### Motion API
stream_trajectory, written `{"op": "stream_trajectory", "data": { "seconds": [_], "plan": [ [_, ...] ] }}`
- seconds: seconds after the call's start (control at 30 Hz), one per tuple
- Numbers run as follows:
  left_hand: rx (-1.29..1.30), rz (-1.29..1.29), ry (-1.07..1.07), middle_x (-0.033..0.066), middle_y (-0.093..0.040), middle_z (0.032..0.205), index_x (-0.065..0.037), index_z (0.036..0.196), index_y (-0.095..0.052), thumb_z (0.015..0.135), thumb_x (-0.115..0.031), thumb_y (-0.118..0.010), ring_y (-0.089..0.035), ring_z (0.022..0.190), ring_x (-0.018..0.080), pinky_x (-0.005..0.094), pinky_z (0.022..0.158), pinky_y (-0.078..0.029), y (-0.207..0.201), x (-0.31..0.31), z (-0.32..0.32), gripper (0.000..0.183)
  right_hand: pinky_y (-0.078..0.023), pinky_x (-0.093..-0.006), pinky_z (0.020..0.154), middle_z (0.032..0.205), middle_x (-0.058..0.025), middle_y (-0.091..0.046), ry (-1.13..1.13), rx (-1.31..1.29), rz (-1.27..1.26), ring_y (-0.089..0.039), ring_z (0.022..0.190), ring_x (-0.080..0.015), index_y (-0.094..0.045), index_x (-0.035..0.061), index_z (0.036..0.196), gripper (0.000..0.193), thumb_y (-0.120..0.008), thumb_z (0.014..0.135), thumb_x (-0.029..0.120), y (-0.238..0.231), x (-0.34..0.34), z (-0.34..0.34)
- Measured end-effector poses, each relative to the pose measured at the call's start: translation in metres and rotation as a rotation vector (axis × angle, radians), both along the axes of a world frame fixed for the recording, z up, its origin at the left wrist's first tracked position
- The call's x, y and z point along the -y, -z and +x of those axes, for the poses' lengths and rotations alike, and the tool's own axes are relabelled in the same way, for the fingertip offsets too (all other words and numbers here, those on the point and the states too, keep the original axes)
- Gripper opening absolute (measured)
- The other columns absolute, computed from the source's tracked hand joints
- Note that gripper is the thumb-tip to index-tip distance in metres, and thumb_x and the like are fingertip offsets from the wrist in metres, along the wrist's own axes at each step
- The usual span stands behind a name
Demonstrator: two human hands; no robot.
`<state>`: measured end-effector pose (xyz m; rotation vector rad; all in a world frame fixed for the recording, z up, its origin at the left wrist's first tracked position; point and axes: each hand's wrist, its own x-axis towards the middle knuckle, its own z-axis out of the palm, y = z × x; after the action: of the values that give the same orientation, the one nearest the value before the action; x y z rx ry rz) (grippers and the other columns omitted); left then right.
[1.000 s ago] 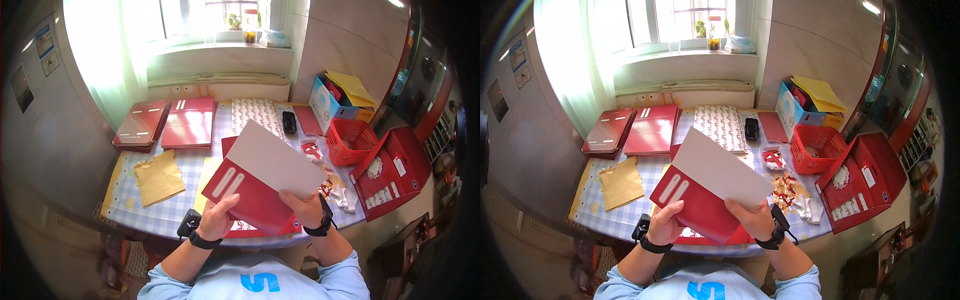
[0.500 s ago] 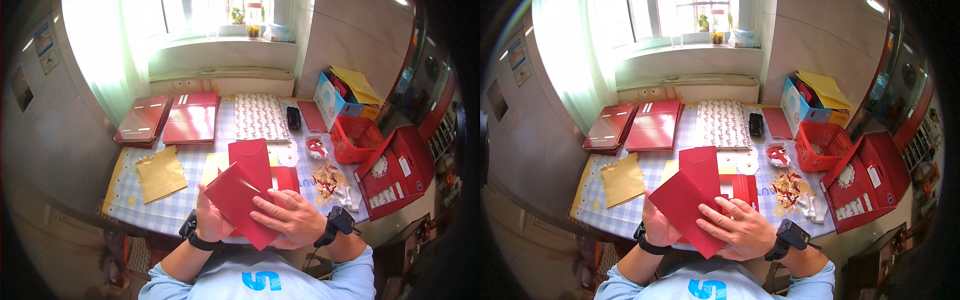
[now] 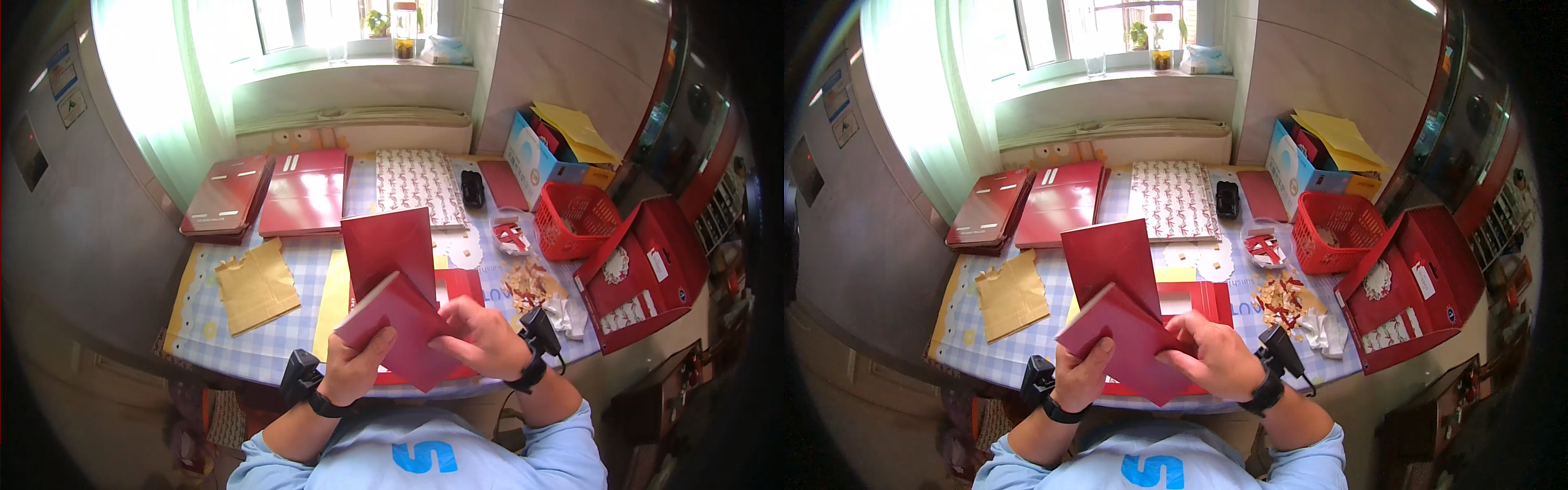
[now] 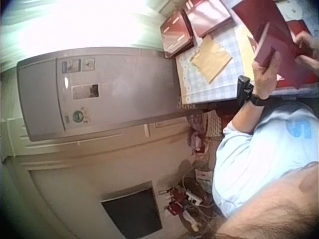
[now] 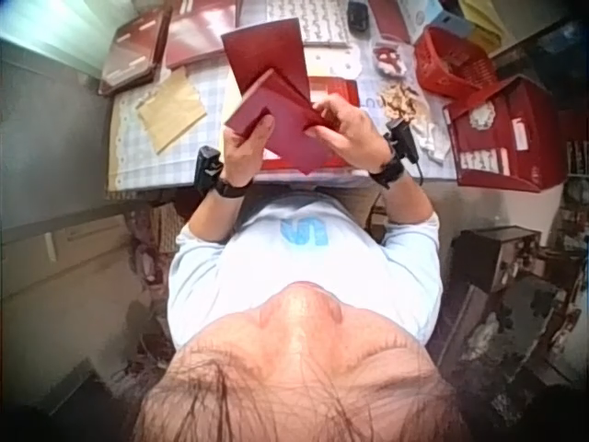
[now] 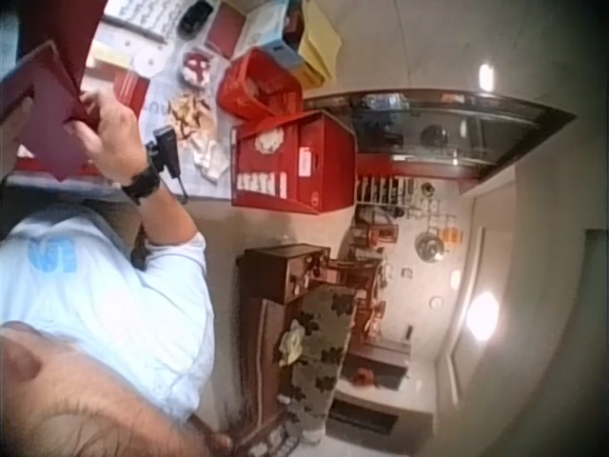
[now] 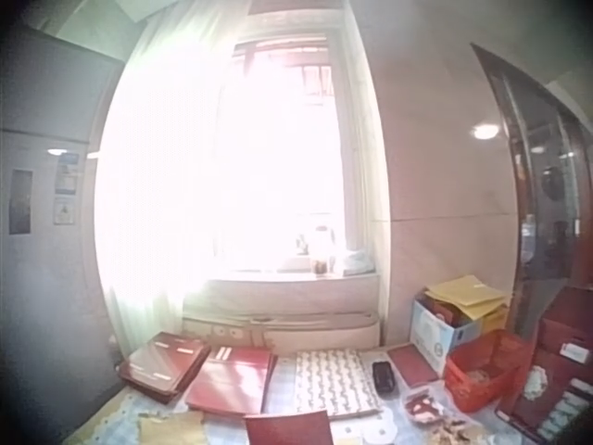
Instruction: The recorder is assembling and filling a retail package for card-based products.
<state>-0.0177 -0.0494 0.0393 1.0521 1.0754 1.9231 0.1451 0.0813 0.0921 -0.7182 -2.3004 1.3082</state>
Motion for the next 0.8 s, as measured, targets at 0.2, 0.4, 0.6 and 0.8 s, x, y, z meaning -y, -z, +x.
{"op": "stream_trajectory", "data": {
  "seconds": [0.2, 0.4, 0.6, 0.8],
  "plan": [
    [-0.385, -0.155, 0.149, 0.0133, -0.060, 0.114, 0.003, 0.129, -0.056, 0.099, -0.037, -0.049, -0.057, 0.101, 0.0194, 0.0316, 0.088, -0.045, -0.021, 0.004, -0.034, 0.050, -0.047, -0.0375, 0.071, 0.084, -0.0110, -0.062, -0.332, 0.027, 0.517, -0.061, 0.081, -0.0269, -0.062, 0.0045, 0.090, 0.012, -0.067, 0.084, 0.013, -0.026, -0.047, 0.032],
    [-0.634, -0.260, 0.375, 0.0200, -0.057, 0.120, -0.004, 0.143, -0.040, 0.098, -0.026, -0.052, -0.056, 0.112, 0.0292, 0.0343, 0.097, -0.042, -0.030, -0.006, -0.022, 0.052, -0.039, -0.0348, 0.080, 0.083, -0.0014, -0.059, -0.510, 0.369, 1.033, -0.055, 0.082, -0.0192, -0.060, 0.0140, 0.082, 0.007, -0.065, 0.077, 0.016, -0.062, -0.030, 0.003],
    [-0.501, -0.206, 0.235, 0.0196, -0.059, 0.119, -0.007, 0.153, -0.004, 0.096, -0.001, -0.047, -0.059, 0.105, 0.0242, 0.0322, 0.095, -0.043, -0.021, -0.010, -0.009, 0.071, -0.034, -0.0477, 0.105, 0.110, -0.0117, -0.056, -0.147, -0.047, 1.025, -0.052, 0.110, -0.0335, -0.059, 0.0062, 0.112, 0.059, -0.083, 0.062, 0.025, -0.048, -0.030, -0.027],
    [-0.335, -0.144, 0.070, 0.0182, -0.058, 0.118, -0.008, 0.152, 0.010, 0.096, 0.002, -0.043, -0.058, 0.104, 0.0180, 0.0302, 0.092, -0.045, -0.010, -0.011, 0.003, 0.077, -0.049, -0.0376, 0.092, 0.120, -0.0146, -0.061, 0.242, -0.567, -0.141, -0.061, 0.105, -0.0214, -0.049, -0.0007, 0.127, 0.064, -0.080, 0.079, 0.027, 0.015, -0.021, -0.030]
  ]
}}
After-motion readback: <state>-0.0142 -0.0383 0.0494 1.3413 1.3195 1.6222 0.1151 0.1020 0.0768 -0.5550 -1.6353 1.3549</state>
